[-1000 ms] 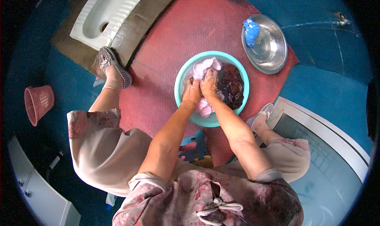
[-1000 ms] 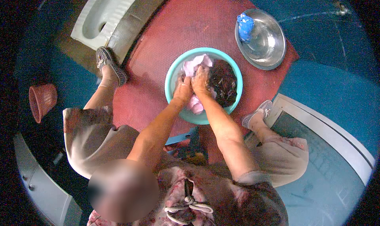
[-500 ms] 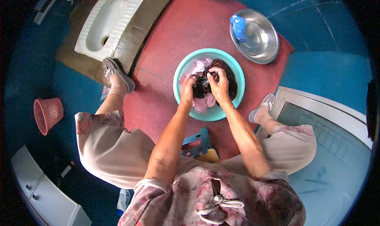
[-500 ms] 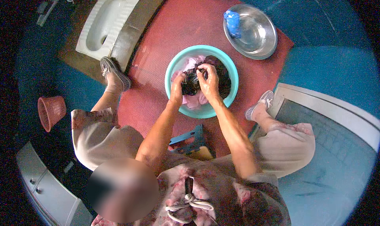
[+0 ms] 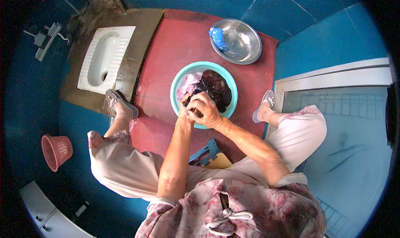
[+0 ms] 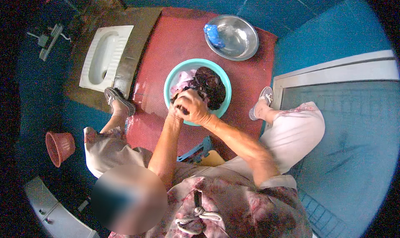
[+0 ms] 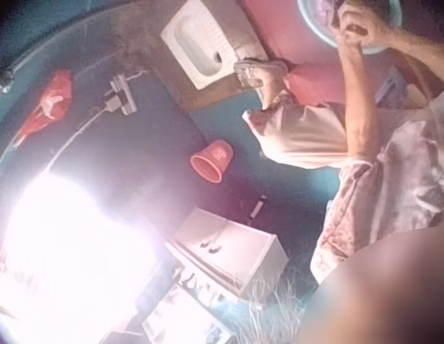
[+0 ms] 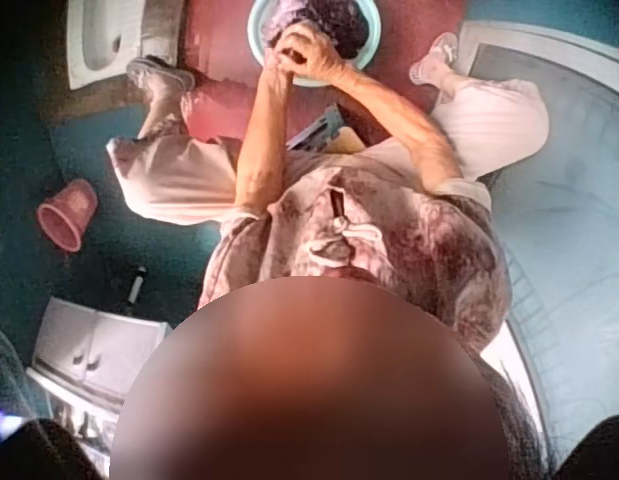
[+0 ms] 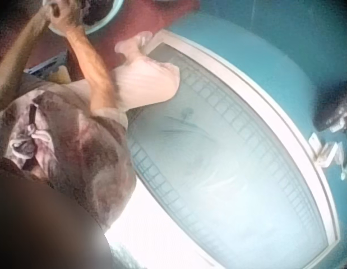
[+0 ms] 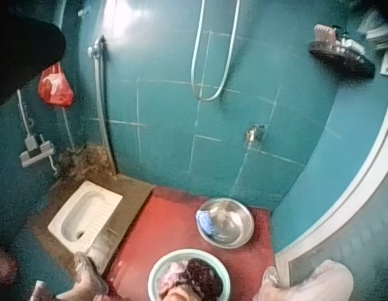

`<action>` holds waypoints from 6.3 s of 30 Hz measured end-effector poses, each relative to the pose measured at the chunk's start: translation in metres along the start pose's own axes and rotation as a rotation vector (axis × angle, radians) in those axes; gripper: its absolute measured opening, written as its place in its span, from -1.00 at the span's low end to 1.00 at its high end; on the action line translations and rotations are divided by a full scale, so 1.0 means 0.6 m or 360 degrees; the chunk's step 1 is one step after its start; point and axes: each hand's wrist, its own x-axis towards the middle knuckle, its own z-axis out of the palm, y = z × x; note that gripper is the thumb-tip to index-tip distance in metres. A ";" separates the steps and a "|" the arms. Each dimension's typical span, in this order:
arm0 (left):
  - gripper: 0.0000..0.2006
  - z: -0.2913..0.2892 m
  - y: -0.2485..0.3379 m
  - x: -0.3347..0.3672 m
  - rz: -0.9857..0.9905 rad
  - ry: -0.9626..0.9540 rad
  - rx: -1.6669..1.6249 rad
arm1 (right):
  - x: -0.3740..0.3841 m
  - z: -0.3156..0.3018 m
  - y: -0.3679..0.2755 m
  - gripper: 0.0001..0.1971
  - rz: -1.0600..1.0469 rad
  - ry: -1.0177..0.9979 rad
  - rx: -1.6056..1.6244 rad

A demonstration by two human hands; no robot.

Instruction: The person washes clothes by hand, scrubbing, rinsing, and wringing garments one by one in a basin filled with water, and placing the wrung clothes into a metal basin.

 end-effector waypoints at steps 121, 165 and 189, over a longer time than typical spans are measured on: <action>-0.76 0.196 -0.153 -0.043 0.1218 -0.1196 0.3749 | -0.037 -0.073 0.043 -0.56 0.2152 0.0591 0.2134; -0.52 -0.006 0.032 -0.048 -0.0387 0.0046 0.5258 | 0.086 -0.303 0.322 -0.32 0.1953 0.0332 0.0662; -0.87 0.302 -0.058 0.030 -0.0141 -0.0073 0.2476 | -0.190 -0.012 0.249 -0.58 0.1376 -0.0411 -0.0361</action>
